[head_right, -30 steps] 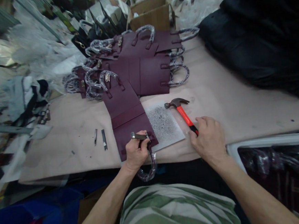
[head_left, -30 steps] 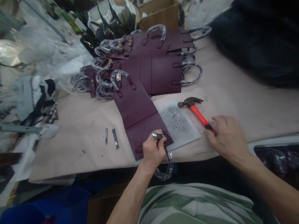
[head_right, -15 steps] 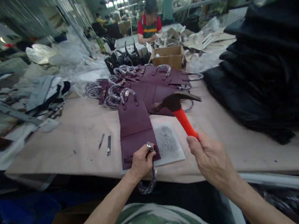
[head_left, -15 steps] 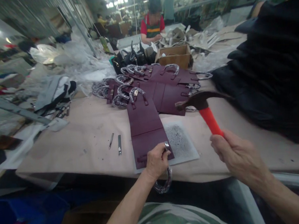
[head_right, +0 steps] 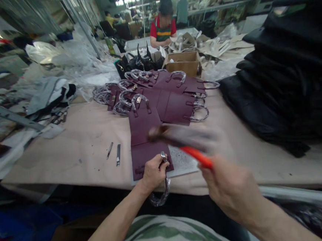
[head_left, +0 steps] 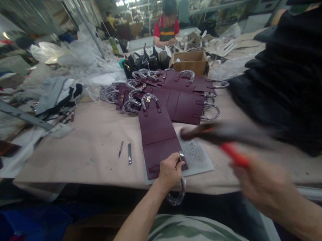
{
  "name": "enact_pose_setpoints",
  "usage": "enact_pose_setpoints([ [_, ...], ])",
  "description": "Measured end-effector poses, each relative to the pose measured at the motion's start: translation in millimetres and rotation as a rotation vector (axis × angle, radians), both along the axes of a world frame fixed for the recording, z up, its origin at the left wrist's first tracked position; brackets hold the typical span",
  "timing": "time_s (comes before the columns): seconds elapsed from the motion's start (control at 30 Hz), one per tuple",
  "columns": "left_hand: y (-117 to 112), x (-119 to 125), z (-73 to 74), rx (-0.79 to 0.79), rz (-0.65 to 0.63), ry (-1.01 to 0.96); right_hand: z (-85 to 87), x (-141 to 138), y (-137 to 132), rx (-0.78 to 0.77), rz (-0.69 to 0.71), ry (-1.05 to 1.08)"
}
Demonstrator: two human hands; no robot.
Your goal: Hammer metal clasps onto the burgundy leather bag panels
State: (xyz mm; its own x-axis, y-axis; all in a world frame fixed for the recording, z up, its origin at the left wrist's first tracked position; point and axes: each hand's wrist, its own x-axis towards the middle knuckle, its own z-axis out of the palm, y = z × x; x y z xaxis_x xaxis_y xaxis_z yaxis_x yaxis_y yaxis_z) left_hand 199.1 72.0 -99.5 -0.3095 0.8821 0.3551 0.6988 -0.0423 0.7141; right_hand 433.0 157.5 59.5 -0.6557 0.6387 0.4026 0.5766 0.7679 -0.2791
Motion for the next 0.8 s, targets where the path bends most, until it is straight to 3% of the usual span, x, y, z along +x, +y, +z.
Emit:
enact_pose_setpoints([
  [0.1,0.4,0.2,1.1,-0.039,-0.004,0.013,-14.9,0.5,7.2,-0.064,0.061,-0.137],
  [0.2,-0.2,0.9,2.2,-0.032,0.002,-0.007,-29.9,2.7,25.3,-0.298,-0.056,-0.138],
  [0.3,-1.1,1.6,4.3,-0.027,-0.006,-0.008,-62.5,3.2,47.7,-0.569,-0.162,-0.116],
  [0.37,-1.3,1.4,6.1,-0.035,-0.022,-0.001,-91.6,2.3,61.9,-0.652,-0.243,-0.183],
  [0.43,-1.4,0.2,7.7,-0.039,-0.031,0.002,-116.5,-0.7,71.6,-0.578,-0.322,-0.304],
  [0.5,-1.7,-1.4,8.6,-0.042,-0.037,-0.002,-130.7,-8.2,73.0,-0.361,-0.326,-0.351],
  [0.6,-2.4,-2.6,8.0,-0.047,-0.044,-0.027,-134.1,-32.3,56.3,-0.089,-0.097,-0.162],
  [0.7,-1.7,-1.0,5.6,-0.047,-0.066,-0.079,-135.1,-65.7,26.4,-0.129,0.289,-0.028],
  [0.8,0.6,-3.7,5.4,-0.019,-0.004,-0.264,-145.7,-88.7,2.7,-0.203,0.382,-0.083],
])
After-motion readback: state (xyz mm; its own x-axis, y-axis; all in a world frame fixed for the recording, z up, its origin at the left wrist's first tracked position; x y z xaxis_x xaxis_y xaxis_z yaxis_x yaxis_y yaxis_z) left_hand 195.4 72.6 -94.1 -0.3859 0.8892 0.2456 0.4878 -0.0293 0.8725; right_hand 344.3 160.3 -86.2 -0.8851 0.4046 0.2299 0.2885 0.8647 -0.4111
